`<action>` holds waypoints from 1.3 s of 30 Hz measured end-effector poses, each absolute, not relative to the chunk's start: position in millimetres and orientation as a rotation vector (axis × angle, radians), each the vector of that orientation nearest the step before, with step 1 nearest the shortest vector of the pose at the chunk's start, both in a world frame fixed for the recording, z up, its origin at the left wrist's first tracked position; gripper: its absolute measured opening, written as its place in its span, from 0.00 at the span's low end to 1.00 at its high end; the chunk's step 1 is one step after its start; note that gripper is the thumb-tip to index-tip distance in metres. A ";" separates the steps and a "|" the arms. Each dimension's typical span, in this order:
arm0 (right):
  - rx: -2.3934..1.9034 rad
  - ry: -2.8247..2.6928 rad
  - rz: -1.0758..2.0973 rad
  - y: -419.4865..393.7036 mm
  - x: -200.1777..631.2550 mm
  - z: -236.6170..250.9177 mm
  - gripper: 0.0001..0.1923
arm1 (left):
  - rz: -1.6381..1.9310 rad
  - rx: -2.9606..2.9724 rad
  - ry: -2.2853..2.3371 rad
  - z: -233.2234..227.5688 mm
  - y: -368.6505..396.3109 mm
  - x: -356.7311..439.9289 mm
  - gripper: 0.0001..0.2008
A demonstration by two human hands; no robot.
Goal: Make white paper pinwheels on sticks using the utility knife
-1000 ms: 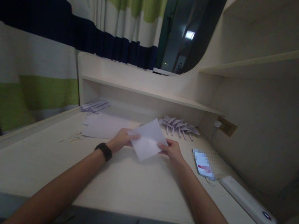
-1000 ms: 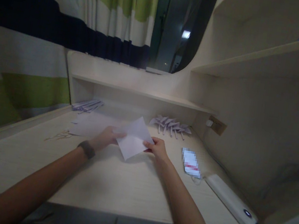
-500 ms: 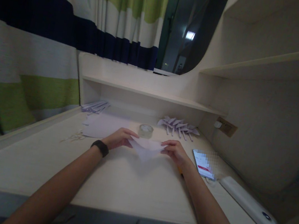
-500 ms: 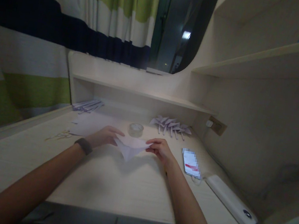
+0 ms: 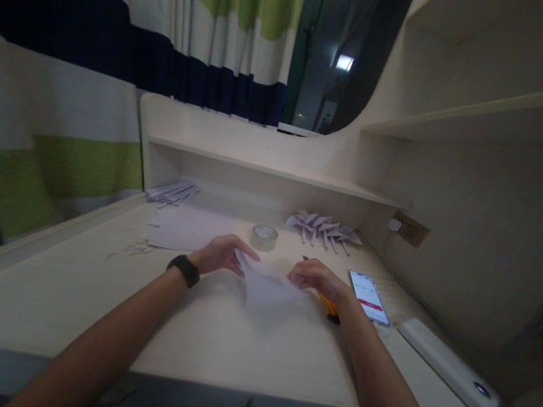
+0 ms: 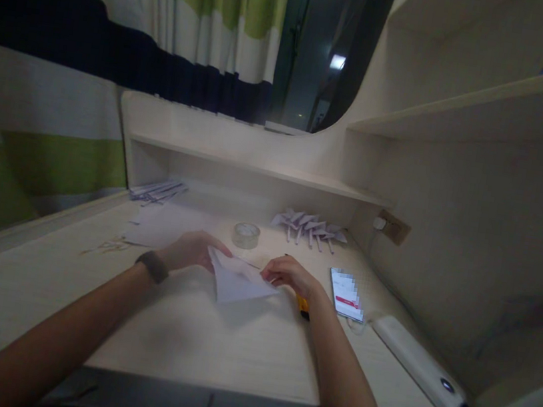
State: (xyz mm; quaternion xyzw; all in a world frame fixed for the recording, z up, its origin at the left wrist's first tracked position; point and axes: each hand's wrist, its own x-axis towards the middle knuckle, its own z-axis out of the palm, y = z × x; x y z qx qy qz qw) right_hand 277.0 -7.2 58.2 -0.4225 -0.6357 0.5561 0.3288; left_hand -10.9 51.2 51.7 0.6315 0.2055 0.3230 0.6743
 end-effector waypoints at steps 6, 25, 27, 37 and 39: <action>-1.113 -1.721 1.390 -7.4 253.8 46.7 0.20 | 0.668 1.583 0.643 56.1 45.0 -1.6 0.18; -1.239 -2.081 1.599 -25.8 223.2 53.8 0.21 | 0.065 2.244 0.414 59.6 43.2 -9.8 0.13; -1.147 -2.167 1.563 -23.2 220.0 49.8 0.20 | 0.043 2.288 0.399 55.3 40.6 -3.8 0.12; -1.032 -2.056 1.561 -6.8 227.6 23.1 0.18 | 0.058 2.221 0.364 44.9 37.6 8.4 0.16; -1.048 -2.038 1.591 -9.4 229.5 27.6 0.17 | 0.079 2.194 0.377 45.9 35.9 8.9 0.15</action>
